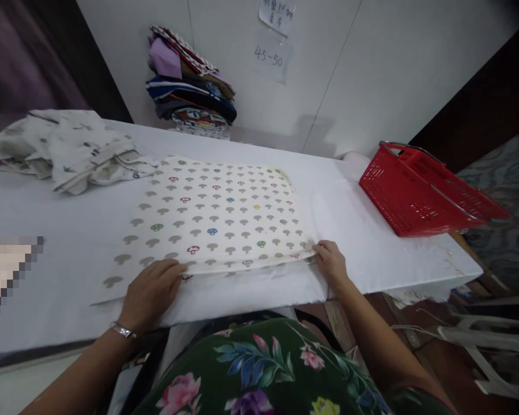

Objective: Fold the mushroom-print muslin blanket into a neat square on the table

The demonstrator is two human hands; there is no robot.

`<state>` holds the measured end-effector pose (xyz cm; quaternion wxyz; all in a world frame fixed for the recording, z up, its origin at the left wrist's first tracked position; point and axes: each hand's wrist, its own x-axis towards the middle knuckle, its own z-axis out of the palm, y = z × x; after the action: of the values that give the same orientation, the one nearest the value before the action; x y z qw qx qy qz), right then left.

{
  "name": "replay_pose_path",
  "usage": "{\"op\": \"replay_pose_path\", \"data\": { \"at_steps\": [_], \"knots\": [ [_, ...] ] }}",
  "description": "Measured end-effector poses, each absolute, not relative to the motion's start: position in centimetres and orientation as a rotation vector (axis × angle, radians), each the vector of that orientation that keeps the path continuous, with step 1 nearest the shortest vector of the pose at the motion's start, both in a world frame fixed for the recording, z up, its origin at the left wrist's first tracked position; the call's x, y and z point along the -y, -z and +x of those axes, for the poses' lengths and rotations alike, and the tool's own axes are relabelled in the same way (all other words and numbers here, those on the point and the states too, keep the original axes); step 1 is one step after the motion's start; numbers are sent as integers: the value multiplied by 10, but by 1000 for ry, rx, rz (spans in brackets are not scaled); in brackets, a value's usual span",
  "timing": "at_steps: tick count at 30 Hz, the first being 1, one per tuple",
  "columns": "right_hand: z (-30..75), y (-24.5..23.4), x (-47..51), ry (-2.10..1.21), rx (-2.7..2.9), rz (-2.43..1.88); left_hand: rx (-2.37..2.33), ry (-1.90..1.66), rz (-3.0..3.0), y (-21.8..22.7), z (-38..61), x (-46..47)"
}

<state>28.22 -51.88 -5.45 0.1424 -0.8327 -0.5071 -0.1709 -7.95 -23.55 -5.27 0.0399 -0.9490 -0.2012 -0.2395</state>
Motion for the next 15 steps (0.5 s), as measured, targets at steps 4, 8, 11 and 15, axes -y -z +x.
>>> {"op": "replay_pose_path", "data": {
  "at_steps": [4, 8, 11, 15],
  "knots": [
    [284, 53, 517, 516, 1458, -2458, 669, 623, -2967, 55, -83, 234],
    [276, 56, 523, 403, 1625, -2475, 633, 474, -3093, 59, -90, 231],
    [269, 55, 528, 373, 1680, -2458, 668, 453, -3094, 58, -95, 232],
    [266, 58, 535, 395, 1688, -2348, 704, 480, -3085, 53, -98, 235]
  ]
}}
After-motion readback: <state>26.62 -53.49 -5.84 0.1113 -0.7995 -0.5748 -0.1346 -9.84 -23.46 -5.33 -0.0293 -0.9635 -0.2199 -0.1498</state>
